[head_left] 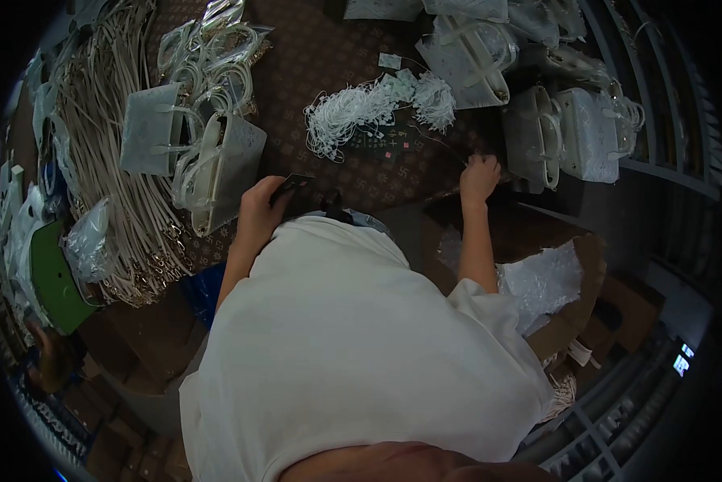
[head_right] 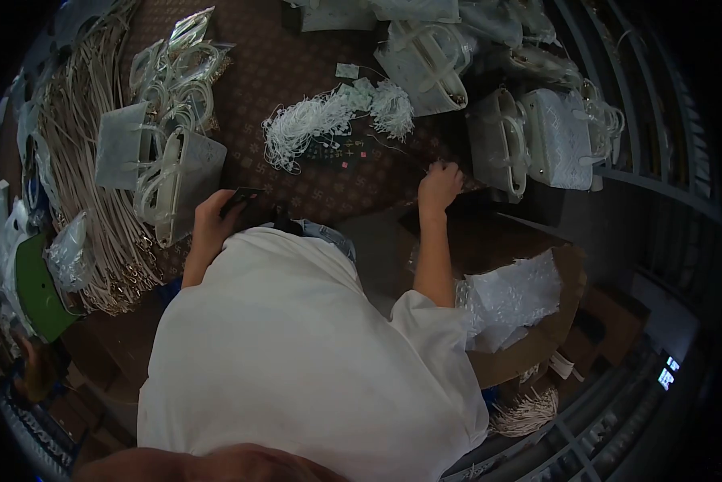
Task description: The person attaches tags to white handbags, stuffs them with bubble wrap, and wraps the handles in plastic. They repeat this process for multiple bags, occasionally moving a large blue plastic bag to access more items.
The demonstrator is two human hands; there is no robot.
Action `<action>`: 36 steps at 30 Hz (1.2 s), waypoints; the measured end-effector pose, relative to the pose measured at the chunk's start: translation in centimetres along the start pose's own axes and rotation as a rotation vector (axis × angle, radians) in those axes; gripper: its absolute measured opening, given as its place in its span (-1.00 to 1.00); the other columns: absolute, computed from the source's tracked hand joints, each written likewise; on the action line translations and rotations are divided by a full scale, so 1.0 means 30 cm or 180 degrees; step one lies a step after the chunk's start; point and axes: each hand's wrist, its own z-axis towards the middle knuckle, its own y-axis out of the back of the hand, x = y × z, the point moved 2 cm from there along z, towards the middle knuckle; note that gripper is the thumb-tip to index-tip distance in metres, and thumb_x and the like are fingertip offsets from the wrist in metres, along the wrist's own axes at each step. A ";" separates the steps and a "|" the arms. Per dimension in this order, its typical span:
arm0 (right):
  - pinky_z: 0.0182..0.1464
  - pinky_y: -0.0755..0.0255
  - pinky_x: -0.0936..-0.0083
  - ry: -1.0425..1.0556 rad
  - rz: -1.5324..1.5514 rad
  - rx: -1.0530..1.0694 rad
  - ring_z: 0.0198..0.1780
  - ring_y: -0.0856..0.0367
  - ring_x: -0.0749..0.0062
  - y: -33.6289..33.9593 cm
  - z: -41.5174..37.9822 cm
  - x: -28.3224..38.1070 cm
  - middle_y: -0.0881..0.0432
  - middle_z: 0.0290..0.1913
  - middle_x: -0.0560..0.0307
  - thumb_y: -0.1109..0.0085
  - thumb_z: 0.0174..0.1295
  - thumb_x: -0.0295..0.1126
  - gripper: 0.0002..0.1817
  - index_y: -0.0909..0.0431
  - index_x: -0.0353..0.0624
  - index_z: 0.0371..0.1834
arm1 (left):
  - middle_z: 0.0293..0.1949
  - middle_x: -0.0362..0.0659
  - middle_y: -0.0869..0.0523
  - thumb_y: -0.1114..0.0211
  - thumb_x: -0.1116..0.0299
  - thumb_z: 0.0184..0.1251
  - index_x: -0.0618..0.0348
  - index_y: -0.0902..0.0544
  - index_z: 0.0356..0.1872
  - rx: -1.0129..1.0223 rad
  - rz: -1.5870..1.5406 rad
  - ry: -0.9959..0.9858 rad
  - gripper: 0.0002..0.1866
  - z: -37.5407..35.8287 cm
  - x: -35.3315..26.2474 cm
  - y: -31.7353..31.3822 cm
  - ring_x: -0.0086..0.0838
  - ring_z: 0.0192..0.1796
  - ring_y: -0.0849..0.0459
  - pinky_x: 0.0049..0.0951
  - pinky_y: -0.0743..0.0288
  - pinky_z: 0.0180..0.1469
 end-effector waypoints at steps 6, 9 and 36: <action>-0.17 -0.36 0.28 0.0812 0.1546 -0.0034 -0.20 -0.43 0.12 -0.071 0.090 0.255 -0.48 -0.35 0.05 -0.17 0.01 -0.44 -0.94 -0.56 -0.14 -0.43 | -0.42 -0.18 -0.61 -0.24 0.61 0.06 0.28 -0.57 -0.33 -0.0266 -0.0107 -0.0317 -0.87 0.003 -0.038 0.022 -0.50 -0.43 -0.55 -0.58 -0.35 -0.41; -0.16 -0.35 0.27 0.0702 0.1684 0.0184 -0.20 -0.44 0.10 -0.123 0.088 0.293 -0.48 -0.36 0.04 -0.19 0.01 -0.43 -0.92 -0.54 -0.16 -0.44 | -0.43 -0.27 -0.57 -0.24 0.60 0.08 0.28 -0.57 -0.34 -0.0202 -0.0452 0.0558 -0.90 -0.023 -0.022 0.042 -0.68 -0.40 -0.46 -0.66 -0.31 -0.40; -0.60 -0.30 0.60 0.2363 0.4450 0.1046 -0.61 -0.41 0.51 0.563 -0.279 1.071 -0.42 -0.52 0.13 -0.15 0.05 -0.61 -0.93 -0.46 -0.27 -0.43 | -0.31 -0.26 -0.59 -0.19 0.57 0.17 0.30 -0.61 -0.17 -0.1401 -0.2123 0.0565 -0.80 -0.267 -0.096 0.229 -0.68 -0.27 -0.51 -0.70 -0.35 -0.24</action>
